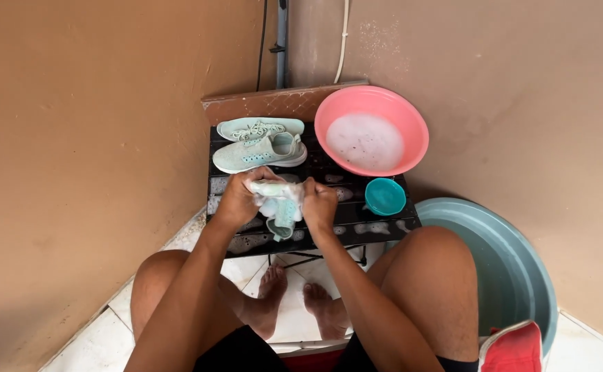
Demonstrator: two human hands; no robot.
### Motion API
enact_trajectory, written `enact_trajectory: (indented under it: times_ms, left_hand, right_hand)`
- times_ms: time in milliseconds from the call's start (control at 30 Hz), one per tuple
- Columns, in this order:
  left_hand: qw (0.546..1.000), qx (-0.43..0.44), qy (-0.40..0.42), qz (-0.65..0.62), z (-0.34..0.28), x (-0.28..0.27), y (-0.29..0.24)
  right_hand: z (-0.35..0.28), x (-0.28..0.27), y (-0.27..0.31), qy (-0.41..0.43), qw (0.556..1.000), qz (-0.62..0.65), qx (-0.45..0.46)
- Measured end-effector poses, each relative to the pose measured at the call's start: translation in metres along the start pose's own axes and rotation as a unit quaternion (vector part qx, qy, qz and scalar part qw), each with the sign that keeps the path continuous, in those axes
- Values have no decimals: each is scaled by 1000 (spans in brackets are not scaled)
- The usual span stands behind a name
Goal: The person scrubs a light green sneaker with a soapy white cloth, focusing on the upper and sides. They then rinse the shoe by pouring water from a blue cup and continue scrubbing the surface.
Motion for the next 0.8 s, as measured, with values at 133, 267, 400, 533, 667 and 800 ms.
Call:
enact_trajectory:
  times_ms: [133,267,400,533,667,800]
  left_hand:
    - [997,-9,-13,-69,-4,-9,23]
    - [999,0,-8,-51,-4,-15,20]
    - [990,4,-1,-140,0,-13,39]
    - [992,5,15,-126,-9,-16,47]
    - [995,14,4,-96,-3,-21,47]
    - [1000,17,-6,-18,0,-25,47]
  right_hand:
    - [-6,1,67,-43,987,157,4]
    - [6,0,22,0,958,285,2]
    - [16,20,30,32,975,220,-9]
    - [-15,12,75,5,929,366,51]
    - [-10,19,54,36,996,63,-60]
    - [-27,15,94,7,980,197,13]
Point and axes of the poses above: each hand's wrist, its own z-axis towards the middle knuckle, its own x-axis out of the palm, y = z × x, the point moved 8 cm from there along z, towards the middle knuckle, and after that the axes turned 7 degrees about z, right-handed, at the moved point
